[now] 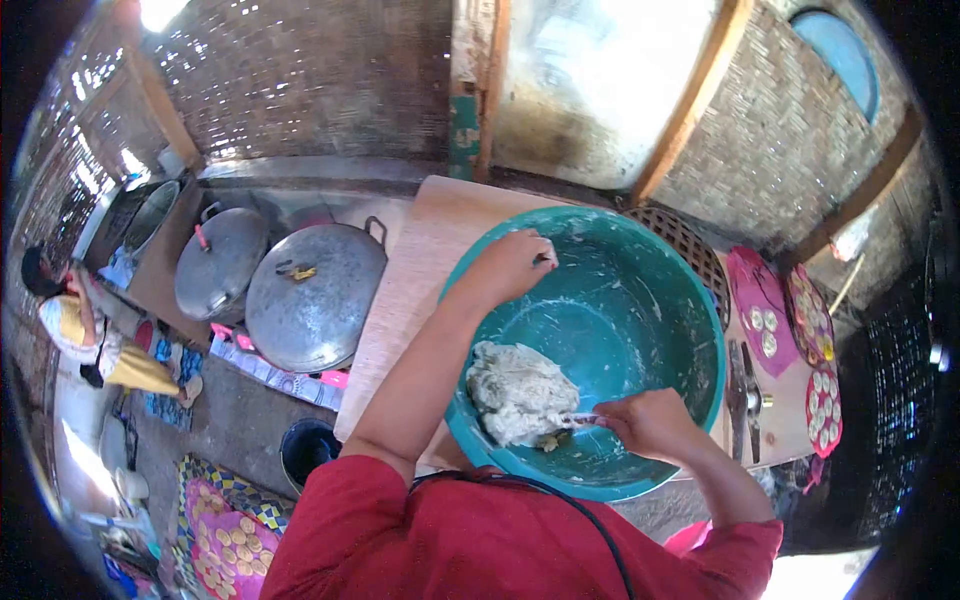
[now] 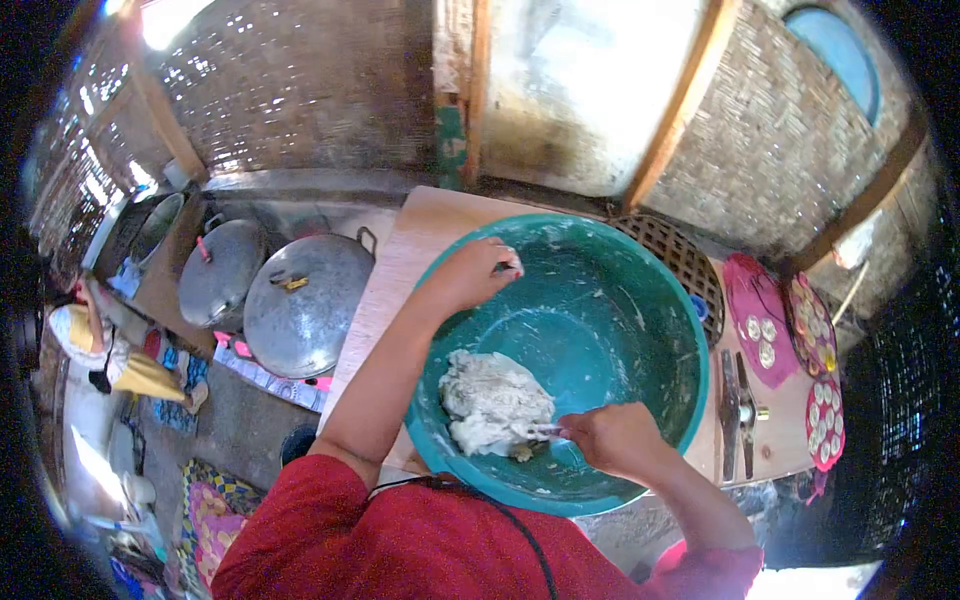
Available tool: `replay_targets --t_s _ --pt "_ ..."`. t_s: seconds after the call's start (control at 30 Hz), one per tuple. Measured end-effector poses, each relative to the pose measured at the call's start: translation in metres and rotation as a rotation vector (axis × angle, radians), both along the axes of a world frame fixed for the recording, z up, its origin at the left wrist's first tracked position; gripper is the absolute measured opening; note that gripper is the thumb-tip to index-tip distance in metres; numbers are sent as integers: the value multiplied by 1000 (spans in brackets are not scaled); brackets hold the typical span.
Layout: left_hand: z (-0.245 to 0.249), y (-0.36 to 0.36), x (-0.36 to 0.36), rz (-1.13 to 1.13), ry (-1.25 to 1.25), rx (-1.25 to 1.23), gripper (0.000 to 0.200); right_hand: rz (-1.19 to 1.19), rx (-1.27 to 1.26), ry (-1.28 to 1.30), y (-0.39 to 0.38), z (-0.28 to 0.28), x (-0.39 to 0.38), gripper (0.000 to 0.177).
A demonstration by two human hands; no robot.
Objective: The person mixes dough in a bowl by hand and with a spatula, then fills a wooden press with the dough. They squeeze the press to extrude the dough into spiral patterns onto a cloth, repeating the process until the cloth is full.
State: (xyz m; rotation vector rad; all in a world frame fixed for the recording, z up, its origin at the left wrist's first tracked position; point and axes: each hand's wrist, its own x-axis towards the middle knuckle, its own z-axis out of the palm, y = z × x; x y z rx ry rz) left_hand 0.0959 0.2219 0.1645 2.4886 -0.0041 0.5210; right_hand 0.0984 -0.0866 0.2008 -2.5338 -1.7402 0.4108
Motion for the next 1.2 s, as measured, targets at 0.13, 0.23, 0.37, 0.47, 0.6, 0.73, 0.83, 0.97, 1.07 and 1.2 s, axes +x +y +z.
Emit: replay_targets --t_s 0.13,0.23,0.37,0.47,0.6,0.73,0.83,0.97,1.07,1.2 --pt "-3 -3 6 -36 -68 -12 13 -75 105 -60 5 -39 8 20" --pt "-9 -2 7 -37 -64 -10 13 -91 49 -111 7 1 -3 18" --pt "-10 -1 6 -32 -57 -17 12 -41 -34 -278 11 41 -15 18" --pt "-3 -4 0 12 -5 -26 12 -83 -27 -298 23 23 -8 18" --pt "-16 1 5 22 -11 21 12 -114 114 -175 21 -21 3 18" --pt "4 -5 -9 51 -128 63 9 -96 53 -239 15 29 -25 17" --pt "40 -31 -44 -10 -180 20 8 -87 15 -387 -1 67 -46 15" --pt "23 -37 -86 -78 -187 16 10 -70 20 -449 1 44 -41 12" --pt "1 -39 -96 -50 -98 -14 11 -98 -21 -344 32 10 -42 16" --pt "-8 -43 -105 -86 -263 -87 11 -105 86 -375 20 2 -44 15"
